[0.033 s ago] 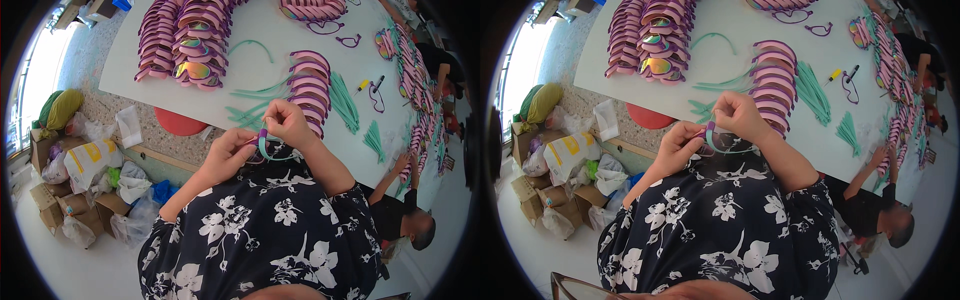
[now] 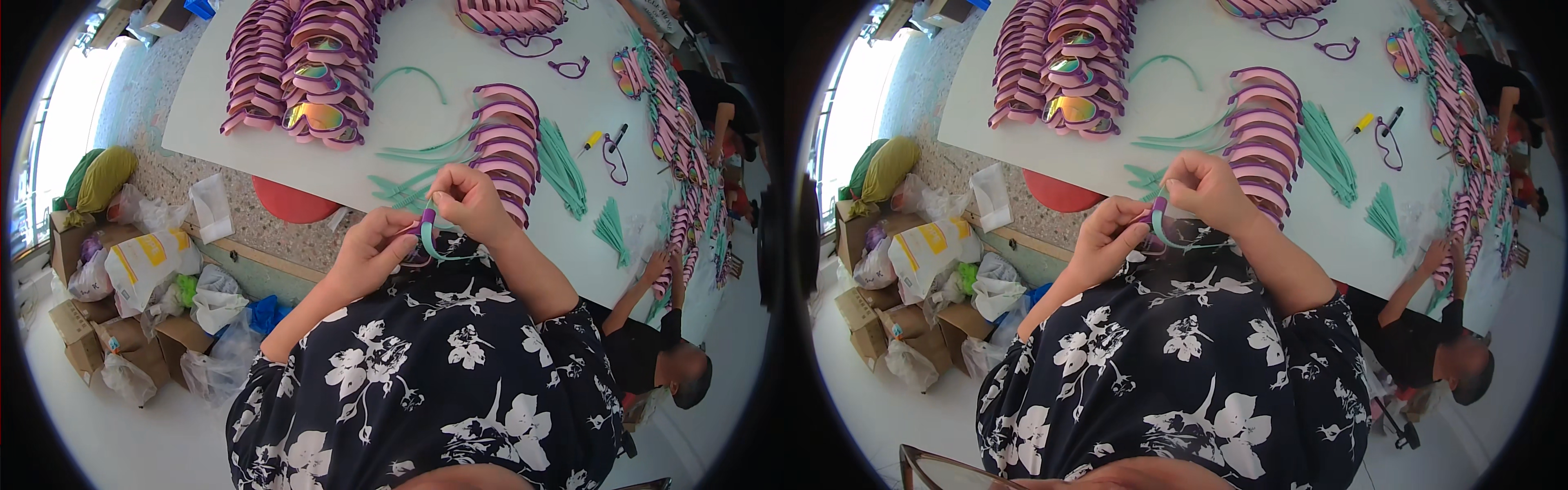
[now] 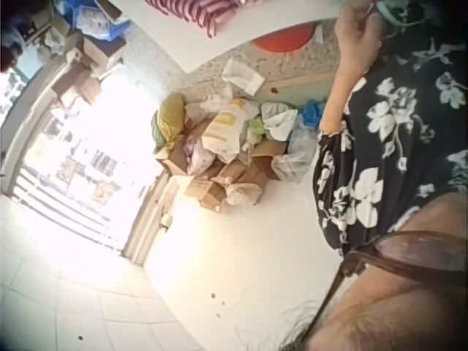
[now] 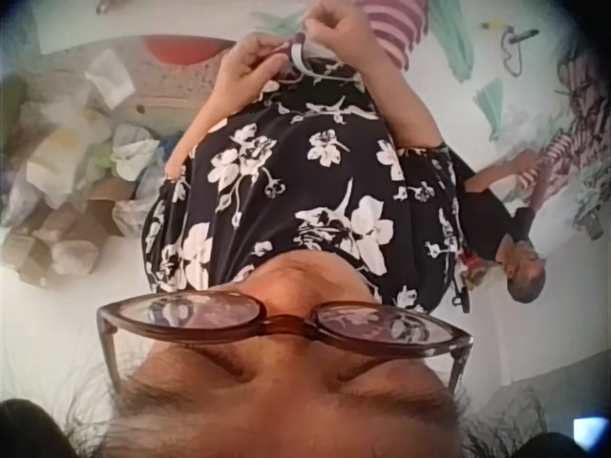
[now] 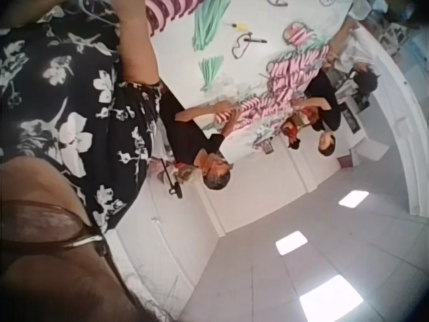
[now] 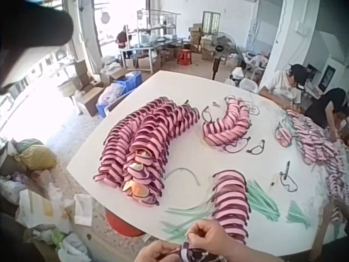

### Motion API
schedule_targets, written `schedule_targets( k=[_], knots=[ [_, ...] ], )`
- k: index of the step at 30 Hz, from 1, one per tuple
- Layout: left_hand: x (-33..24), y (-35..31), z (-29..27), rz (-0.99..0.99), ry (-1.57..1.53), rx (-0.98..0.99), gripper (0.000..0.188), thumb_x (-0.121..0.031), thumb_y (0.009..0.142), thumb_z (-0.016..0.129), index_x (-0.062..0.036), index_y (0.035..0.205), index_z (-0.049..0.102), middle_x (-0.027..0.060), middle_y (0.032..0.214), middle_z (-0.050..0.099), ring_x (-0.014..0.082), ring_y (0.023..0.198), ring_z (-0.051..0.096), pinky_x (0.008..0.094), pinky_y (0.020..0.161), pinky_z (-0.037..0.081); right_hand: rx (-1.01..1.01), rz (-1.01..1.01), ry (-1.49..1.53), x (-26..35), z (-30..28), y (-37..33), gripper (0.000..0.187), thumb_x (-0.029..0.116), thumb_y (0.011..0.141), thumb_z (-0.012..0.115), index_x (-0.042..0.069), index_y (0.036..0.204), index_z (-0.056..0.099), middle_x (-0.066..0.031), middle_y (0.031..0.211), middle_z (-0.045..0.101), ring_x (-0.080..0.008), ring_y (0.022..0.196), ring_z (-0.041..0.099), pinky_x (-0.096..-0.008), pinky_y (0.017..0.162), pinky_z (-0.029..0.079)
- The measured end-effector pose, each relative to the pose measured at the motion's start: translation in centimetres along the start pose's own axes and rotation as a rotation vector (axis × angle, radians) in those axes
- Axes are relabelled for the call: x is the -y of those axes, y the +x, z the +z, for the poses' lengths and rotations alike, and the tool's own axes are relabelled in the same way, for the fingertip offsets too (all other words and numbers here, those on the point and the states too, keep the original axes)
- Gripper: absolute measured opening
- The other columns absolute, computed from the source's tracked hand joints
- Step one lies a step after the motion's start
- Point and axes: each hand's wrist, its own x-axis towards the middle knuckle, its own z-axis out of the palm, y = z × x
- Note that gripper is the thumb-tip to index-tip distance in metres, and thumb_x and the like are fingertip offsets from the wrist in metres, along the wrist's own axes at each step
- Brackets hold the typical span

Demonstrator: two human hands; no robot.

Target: The recorder is assembling eyewear or masks by attaching green straps/bands to pink/purple mask frames at a production table.

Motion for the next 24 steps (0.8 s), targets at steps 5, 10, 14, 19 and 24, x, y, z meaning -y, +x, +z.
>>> schedule_targets(
  k=[5, 10, 14, 19, 24],
  knots=[
    [-0.1, 0.5, 0.0, 0.055, 0.01, -0.012, 0.02, -0.002, 0.096, 0.054, 0.0017, 0.115, 0.052, 0.0082, 0.107, 0.064, 0.0103, 0.096, 0.061, 0.0258, 0.085, 0.05, 0.181, 0.345, 0.446, -0.3, -0.8, -0.6, 0.025, 0.024, 0.097, 0.056, 0.003, 0.085, 0.058, 0.0041, 0.063, 0.045, -0.0036, 0.051, 0.037, -0.0193, 0.045, 0.026],
    [-0.1, 0.6, -0.4, -0.021, -0.065, -0.011, 0.018, -0.003, 0.096, 0.055, 0.001, 0.114, 0.053, 0.0073, 0.104, 0.065, 0.0095, 0.094, 0.061, 0.0243, 0.083, 0.049, 0.168, 0.211, 0.262, -0.3, 0.4, -0.9, 0.033, 0.031, 0.099, 0.054, 0.004, 0.079, 0.058, 0.0032, 0.06, 0.045, -0.0051, 0.048, 0.037, -0.0207, 0.044, 0.026],
    [0.3, 0.5, 0.2, -0.03, -0.063, -0.051, 0.018, -0.003, 0.096, 0.056, 0.0008, 0.113, 0.054, 0.0072, 0.104, 0.065, 0.0081, 0.093, 0.06, 0.0237, 0.081, 0.049, -0.015, 0.136, 0.238, -0.6, 1.5, 0.1, 0.032, 0.029, 0.098, 0.056, 0.006, 0.075, 0.058, 0.0028, 0.059, 0.045, -0.0052, 0.047, 0.038, -0.0215, 0.043, 0.026],
    [0.6, -0.2, 0.7, -0.01, -0.088, -0.074, 0.017, 0.001, 0.096, 0.051, 0.0034, 0.113, 0.052, 0.0134, 0.108, 0.066, 0.0134, 0.098, 0.063, 0.0276, 0.088, 0.05, -0.316, 0.205, 0.202, -0.3, -0.9, 4.5, 0.03, 0.029, 0.093, 0.061, 0.008, 0.074, 0.056, 0.0027, 0.059, 0.046, -0.006, 0.047, 0.038, -0.0227, 0.042, 0.026],
    [0.1, -1.2, 0.5, 0.013, -0.104, -0.017, 0.019, 0.0, 0.097, 0.049, 0.0034, 0.115, 0.051, 0.0163, 0.113, 0.065, 0.0161, 0.101, 0.063, 0.0302, 0.09, 0.05, -0.642, 0.034, 0.22, 0.1, -10.4, 9.2, 0.032, 0.03, 0.091, 0.063, 0.003, 0.074, 0.055, -0.0006, 0.056, 0.045, -0.0091, 0.046, 0.04, -0.025, 0.043, 0.029]
  ],
)
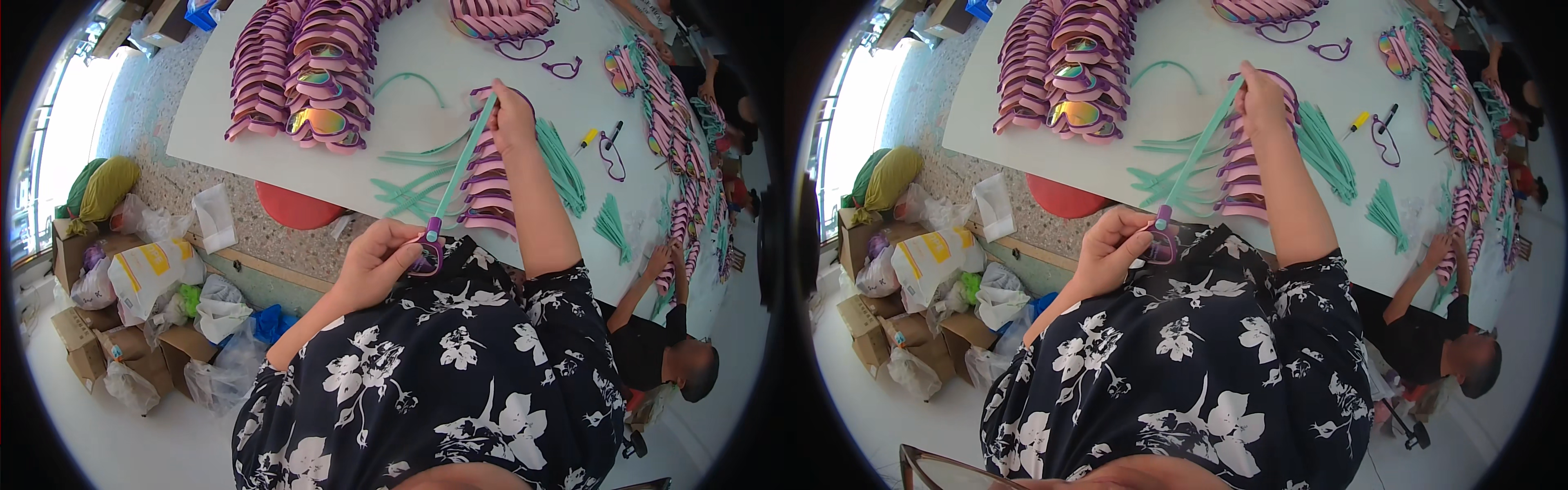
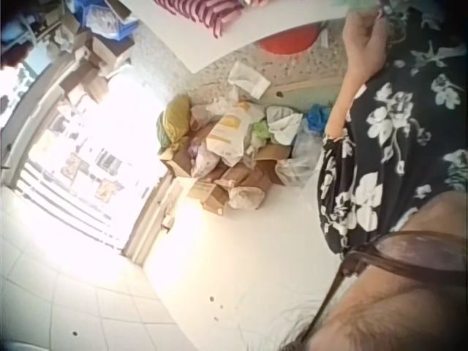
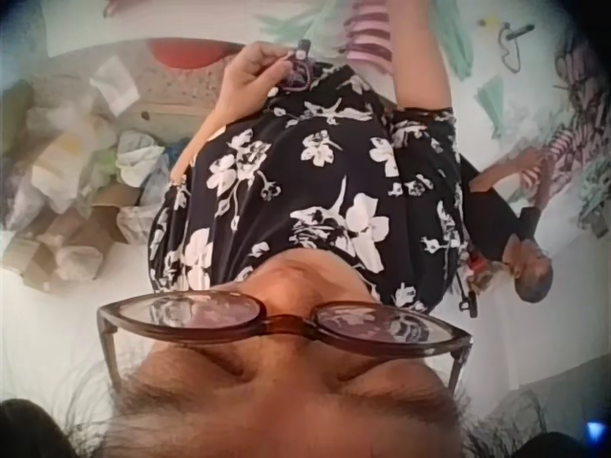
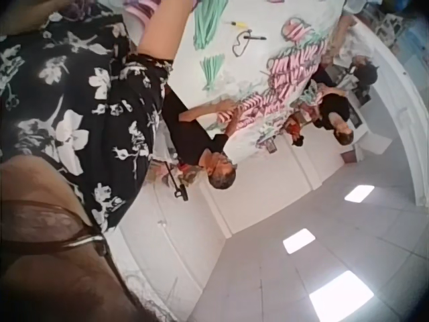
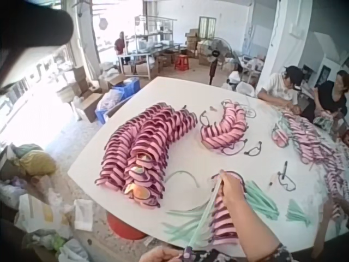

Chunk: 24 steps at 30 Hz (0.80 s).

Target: The recorder is assembling eyewear or masks by attaching green straps/bands to pink/purple mask frames at a production table.

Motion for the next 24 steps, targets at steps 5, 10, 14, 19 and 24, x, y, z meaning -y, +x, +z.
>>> schedule_targets(
  k=[5, 10, 14, 19, 24],
  knots=[
    [-0.4, -0.1, 0.2, 0.023, -0.05, -0.019, 0.019, 0.001, 0.096, 0.049, 0.003, 0.115, 0.051, 0.0168, 0.113, 0.064, 0.0168, 0.104, 0.062, 0.031, 0.091, 0.05, 0.14, -0.141, -0.254, 2.6, 2.3, -3.1, 0.033, 0.032, 0.092, 0.063, 0.004, 0.076, 0.056, 0.0, 0.058, 0.048, -0.0083, 0.049, 0.043, -0.0234, 0.047, 0.034],
    [-0.4, 0.4, 0.2, 0.022, -0.075, -0.055, 0.018, 0.001, 0.097, 0.049, 0.0022, 0.115, 0.05, 0.0157, 0.114, 0.064, 0.0158, 0.104, 0.062, 0.0296, 0.091, 0.049, 0.198, -0.793, -0.802, 0.1, 3.6, -4.6, 0.038, 0.038, 0.094, 0.06, 0.001, 0.085, 0.064, -0.0017, 0.067, 0.055, -0.0099, 0.063, 0.052, -0.0241, 0.059, 0.042],
    [-0.3, 1.4, 0.2, -0.018, -0.072, -0.1, 0.018, 0.001, 0.096, 0.05, 0.0022, 0.114, 0.05, 0.0161, 0.112, 0.065, 0.0151, 0.1, 0.063, 0.0282, 0.088, 0.051, 0.622, -0.211, -0.392, -0.7, 6.3, -11.7, 0.039, 0.038, 0.096, 0.058, 0.0, 0.093, 0.066, 0.0, 0.071, 0.055, -0.0079, 0.067, 0.051, -0.0231, 0.061, 0.041],
    [0.1, 2.0, 0.6, -0.035, 0.0, -0.154, 0.017, 0.001, 0.097, 0.05, 0.0028, 0.113, 0.051, 0.0134, 0.111, 0.066, 0.0114, 0.097, 0.063, 0.0254, 0.084, 0.051, 0.857, 0.191, -0.519, 1.2, 6.9, -11.2, 0.048, 0.044, 0.096, 0.056, 0.001, 0.079, 0.067, 0.001, 0.065, 0.052, -0.0094, 0.061, 0.049, -0.0265, 0.058, 0.041],
    [0.6, 1.9, 1.5, 0.021, -0.045, -0.221, 0.017, 0.0, 0.097, 0.051, 0.0033, 0.113, 0.052, 0.0115, 0.108, 0.066, 0.0105, 0.095, 0.062, 0.0242, 0.083, 0.05, 0.712, -0.318, -0.585, -1.6, 8.4, -8.7, 0.04, 0.034, 0.095, 0.06, 0.001, 0.072, 0.062, -0.0024, 0.054, 0.049, -0.0105, 0.052, 0.043, -0.0296, 0.05, 0.037]
  ],
)
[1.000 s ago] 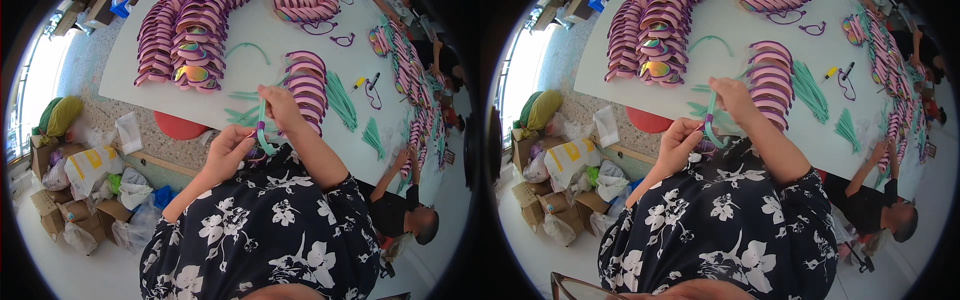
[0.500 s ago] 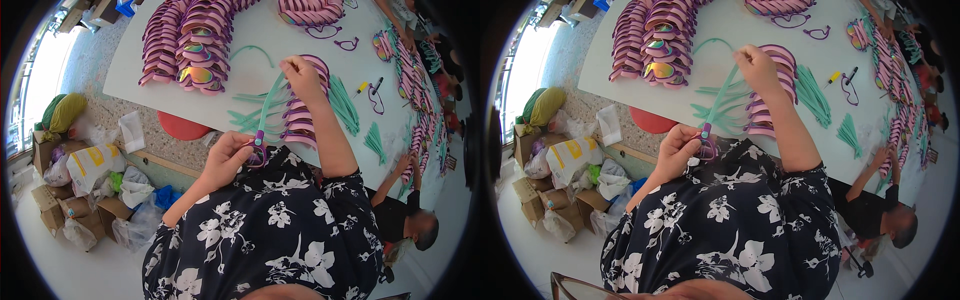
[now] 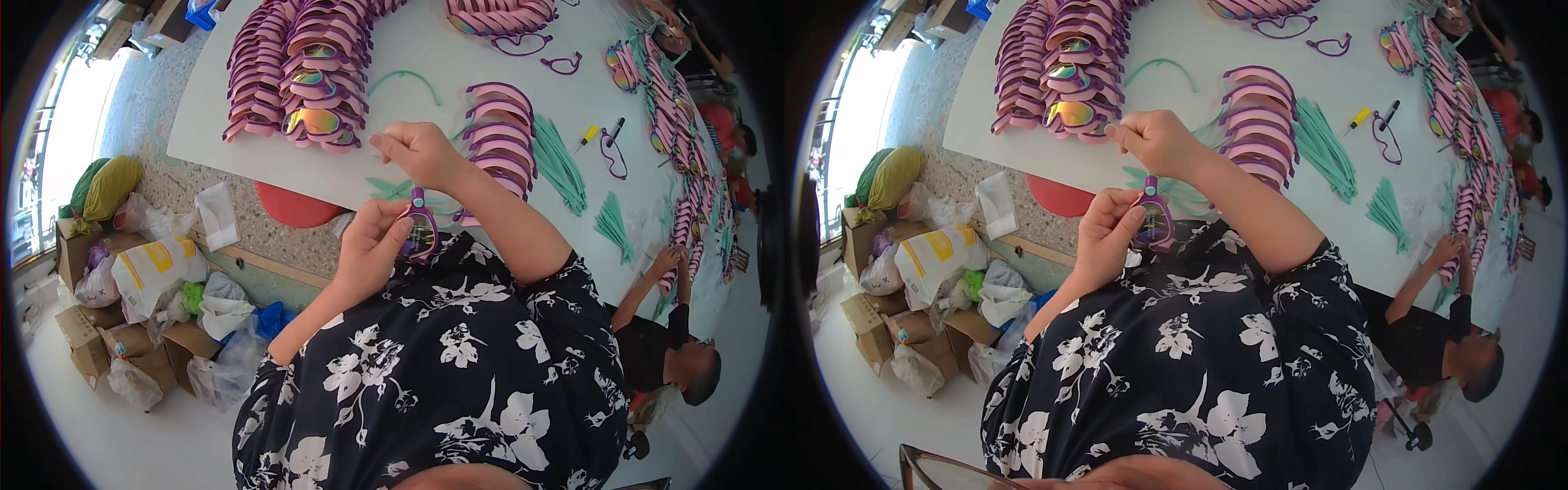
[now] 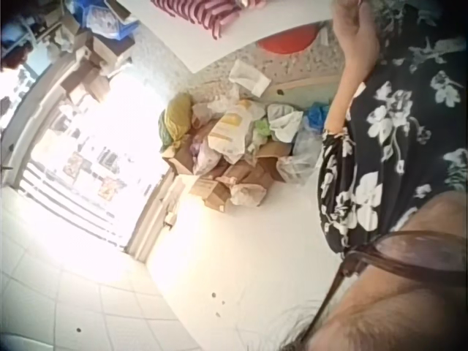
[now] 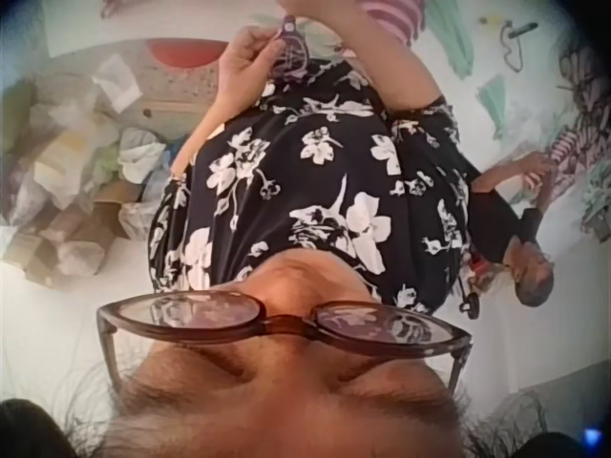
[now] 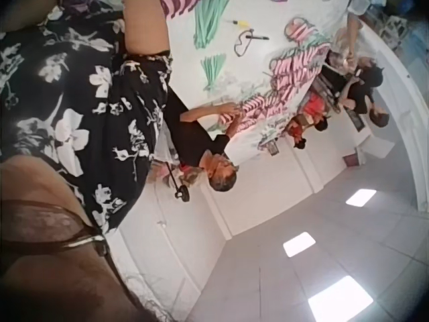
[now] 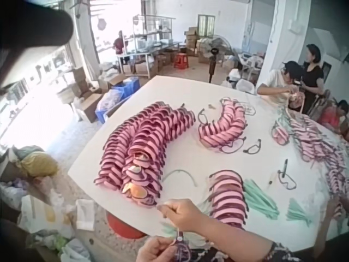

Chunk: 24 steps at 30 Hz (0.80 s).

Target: The recorder is assembling eyewear or masks by attaching green straps/bands to pink/purple mask frames at a production table.

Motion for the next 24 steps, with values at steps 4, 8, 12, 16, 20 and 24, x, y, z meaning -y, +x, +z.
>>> schedule_targets(
  k=[4, 8, 12, 16, 20, 24],
  knots=[
    [0.1, -1.0, -0.3, 0.051, 0.009, -0.072, 0.017, -0.002, 0.097, 0.053, 0.0032, 0.113, 0.052, 0.0103, 0.106, 0.066, 0.0099, 0.095, 0.062, 0.0236, 0.083, 0.05, -0.238, -0.16, -0.238, -0.9, 1.2, 1.9, 0.036, 0.027, 0.094, 0.062, 0.0, 0.071, 0.059, -0.0066, 0.053, 0.049, -0.0137, 0.05, 0.041, -0.0315, 0.049, 0.038],
    [-0.3, -1.2, -1.1, 0.038, -0.001, -0.155, 0.016, -0.002, 0.097, 0.053, 0.0031, 0.112, 0.051, 0.0112, 0.106, 0.065, 0.0117, 0.095, 0.063, 0.0254, 0.082, 0.052, -0.255, -0.144, -0.205, -0.3, 3.1, 1.2, 0.032, 0.026, 0.094, 0.062, 0.0, 0.075, 0.058, -0.0065, 0.06, 0.052, -0.0169, 0.055, 0.043, -0.0307, 0.054, 0.04],
    [-1.4, 0.0, -2.2, 0.138, -0.402, -0.27, 0.017, -0.003, 0.096, 0.051, 0.003, 0.112, 0.049, 0.0148, 0.11, 0.061, 0.0214, 0.098, 0.064, 0.0354, 0.085, 0.054, -0.333, -0.311, -0.155, 0.3, 3.6, -1.5, 0.024, 0.025, 0.09, 0.066, 0.002, 0.094, 0.06, -0.0088, 0.085, 0.058, -0.0191, 0.076, 0.053, -0.031, 0.064, 0.045],
    [-1.2, 1.0, -6.2, 0.042, -0.603, -0.326, 0.023, -0.01, 0.097, 0.046, 0.0033, 0.115, 0.049, 0.0173, 0.115, 0.06, 0.03, 0.109, 0.06, 0.0461, 0.097, 0.047, -0.214, -0.222, -0.254, 2.0, 4.7, -8.9, 0.047, 0.024, 0.081, 0.075, 0.003, 0.117, 0.054, -0.0114, 0.104, 0.057, -0.0243, 0.097, 0.057, -0.0346, 0.074, 0.05],
    [1.1, 1.3, -7.4, -0.159, -0.751, -0.337, 0.026, -0.01, 0.097, 0.047, 0.0071, 0.117, 0.048, 0.0187, 0.115, 0.06, 0.032, 0.111, 0.059, 0.0465, 0.096, 0.047, -0.267, -0.143, -0.335, 0.0, 7.6, -13.0, 0.069, 0.024, 0.071, 0.079, 0.001, 0.128, 0.046, -0.0175, 0.111, 0.058, -0.0357, 0.102, 0.057, -0.0417, 0.088, 0.047],
    [2.0, 0.4, -6.1, -0.3, -0.744, -0.245, 0.022, -0.011, 0.096, 0.05, 0.0036, 0.113, 0.05, 0.0149, 0.112, 0.06, 0.0284, 0.109, 0.058, 0.0435, 0.095, 0.048, -0.417, -0.026, -0.419, -1.2, 8.5, -15.8, 0.065, 0.015, 0.071, 0.074, 0.0, 0.128, 0.047, -0.0196, 0.113, 0.06, -0.0361, 0.101, 0.06, -0.0411, 0.087, 0.049]
  ],
)
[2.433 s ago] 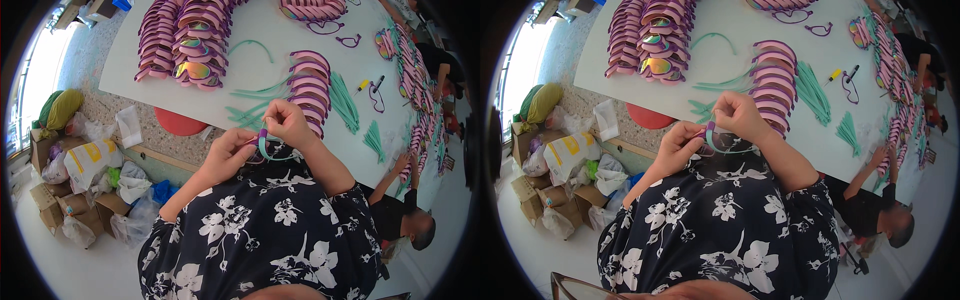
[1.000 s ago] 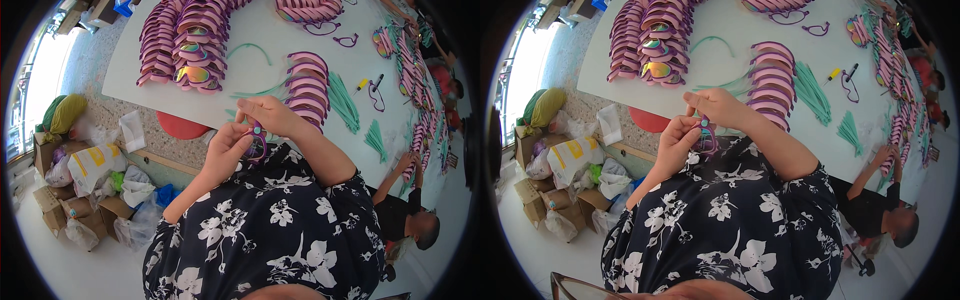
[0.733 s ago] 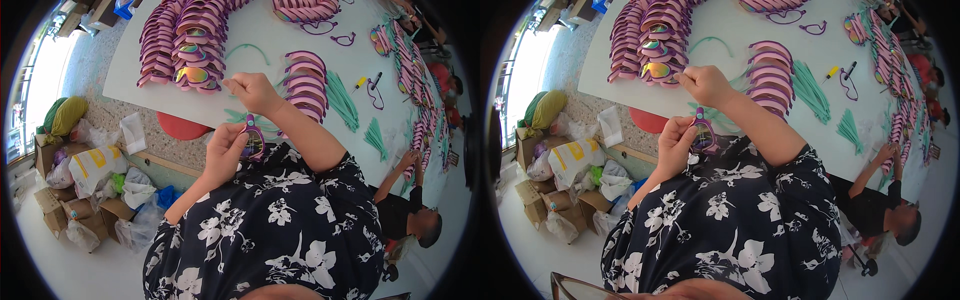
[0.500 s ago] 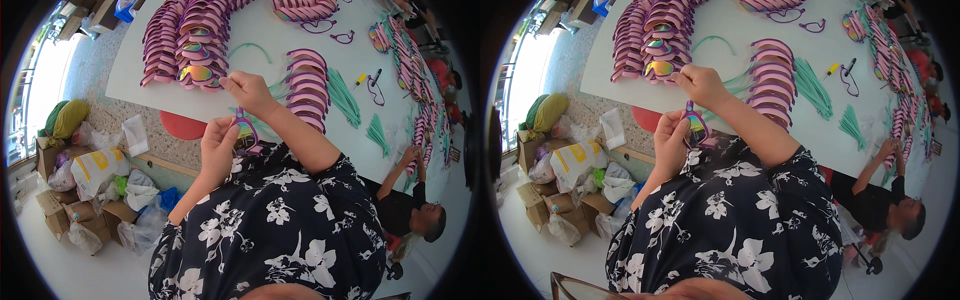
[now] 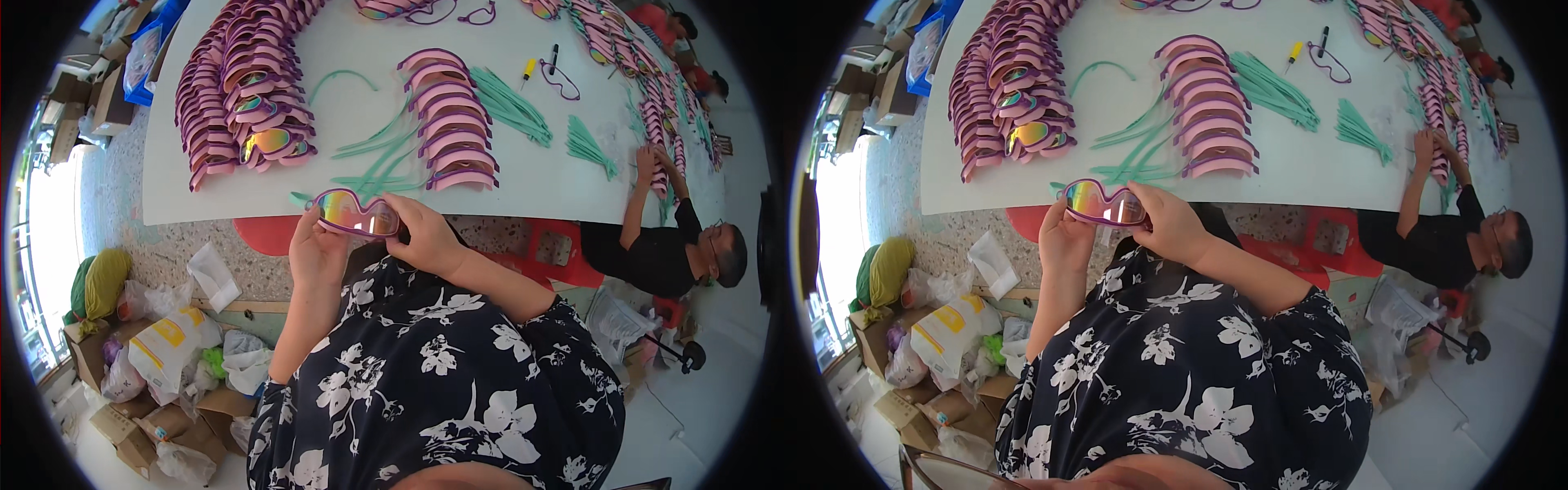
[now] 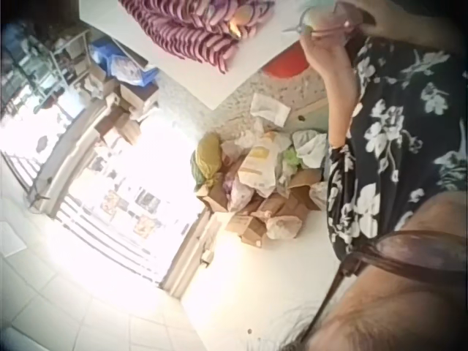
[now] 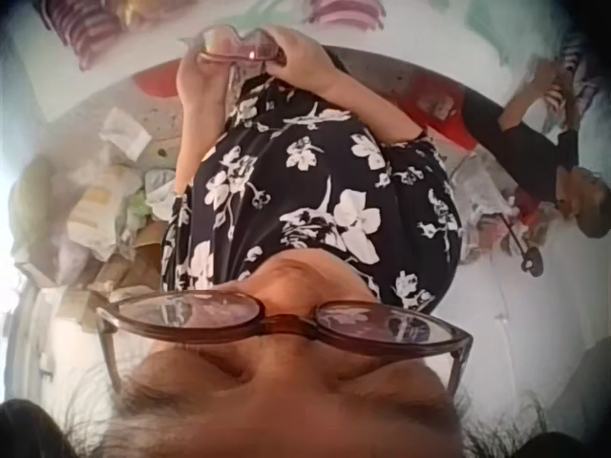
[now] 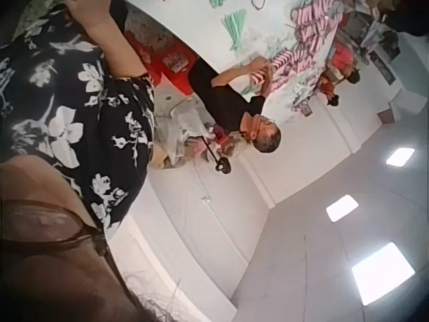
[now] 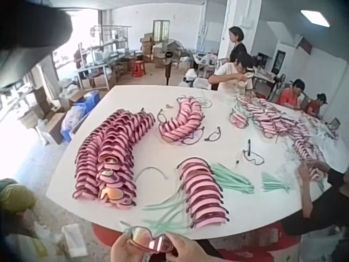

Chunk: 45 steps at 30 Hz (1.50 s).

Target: The recorder is assembling eyewear or masks by attaching green straps/bands to pink/purple mask frames at a production table.

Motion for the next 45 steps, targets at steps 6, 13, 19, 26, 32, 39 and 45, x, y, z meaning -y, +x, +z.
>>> schedule_targets(
  k=[6, 13, 19, 26, 32, 39, 45],
  knots=[
    [3.9, -1.6, -1.7, -0.24, 0.407, 0.063, 0.026, -0.026, 0.098, 0.052, -0.0064, 0.115, 0.056, 0.0111, 0.114, 0.063, 0.0229, 0.108, 0.058, 0.0386, 0.098, 0.043, -0.027, 0.317, 0.061, -2.8, -4.0, -5.0, 0.048, 0.013, 0.078, 0.065, 0.003, 0.124, 0.056, -0.0197, 0.116, 0.062, -0.034, 0.1, 0.064, -0.0385, 0.086, 0.051],
    [11.7, 4.5, -2.7, -0.526, 0.633, -0.017, 0.036, -0.018, 0.094, 0.061, 0.0046, 0.117, 0.046, 0.0128, 0.108, 0.06, 0.0268, 0.102, 0.062, 0.0378, 0.084, 0.052, -0.14, 0.333, -0.028, -10.8, -9.5, -9.8, 0.035, 0.01, 0.083, 0.064, 0.003, 0.117, 0.061, -0.0179, 0.112, 0.064, -0.0335, 0.1, 0.063, -0.0386, 0.086, 0.051],
    [16.0, 7.5, -1.3, -0.358, 0.572, -0.097, 0.028, -0.011, 0.094, 0.059, 0.0057, 0.114, 0.049, 0.0157, 0.112, 0.06, 0.0296, 0.107, 0.061, 0.0408, 0.094, 0.051, -0.153, 0.205, -0.237, -15.8, -10.0, -9.7, 0.029, 0.016, 0.083, 0.067, 0.005, 0.11, 0.066, -0.0138, 0.1, 0.063, -0.0326, 0.091, 0.063, -0.0395, 0.078, 0.051],
    [16.0, 10.9, -1.1, -0.1, 0.474, -0.127, 0.022, -0.004, 0.094, 0.056, 0.0095, 0.11, 0.05, 0.0196, 0.109, 0.059, 0.0325, 0.106, 0.061, 0.0417, 0.095, 0.052, -0.193, 0.091, -0.1, -20.1, -9.6, -4.8, 0.025, 0.018, 0.079, 0.072, 0.005, 0.101, 0.069, -0.0116, 0.091, 0.062, -0.0294, 0.08, 0.062, -0.0362, 0.07, 0.051],
    [14.6, 14.7, 0.9, -0.046, 0.439, -0.174, 0.019, -0.003, 0.096, 0.052, 0.0089, 0.111, 0.051, 0.0194, 0.11, 0.06, 0.0319, 0.106, 0.061, 0.0418, 0.099, 0.051, -0.179, 0.054, -0.077, -21.5, -9.9, 0.7, 0.024, 0.016, 0.078, 0.071, 0.006, 0.101, 0.069, -0.0111, 0.089, 0.06, -0.0295, 0.081, 0.061, -0.037, 0.072, 0.05],
    [13.4, 17.2, 3.7, -0.014, 0.555, -0.143, 0.018, -0.009, 0.096, 0.055, 0.0054, 0.106, 0.053, 0.017, 0.106, 0.062, 0.0293, 0.106, 0.062, 0.0361, 0.092, 0.054, -0.162, 0.09, -0.1, -23.2, -10.3, 5.0, 0.028, 0.02, 0.079, 0.069, 0.009, 0.104, 0.067, -0.0102, 0.096, 0.061, -0.0303, 0.088, 0.061, -0.0396, 0.075, 0.051],
    [12.5, 13.1, 3.8, -0.231, 0.755, -0.155, 0.031, -0.02, 0.095, 0.059, 0.007, 0.109, 0.052, 0.0185, 0.106, 0.064, 0.028, 0.103, 0.064, 0.0333, 0.083, 0.055, -0.137, 0.275, 0.111, -20.2, -11.4, 1.5, 0.035, 0.011, 0.077, 0.067, 0.005, 0.111, 0.064, -0.0131, 0.107, 0.06, -0.0295, 0.096, 0.062, -0.0361, 0.082, 0.052]
  ],
)
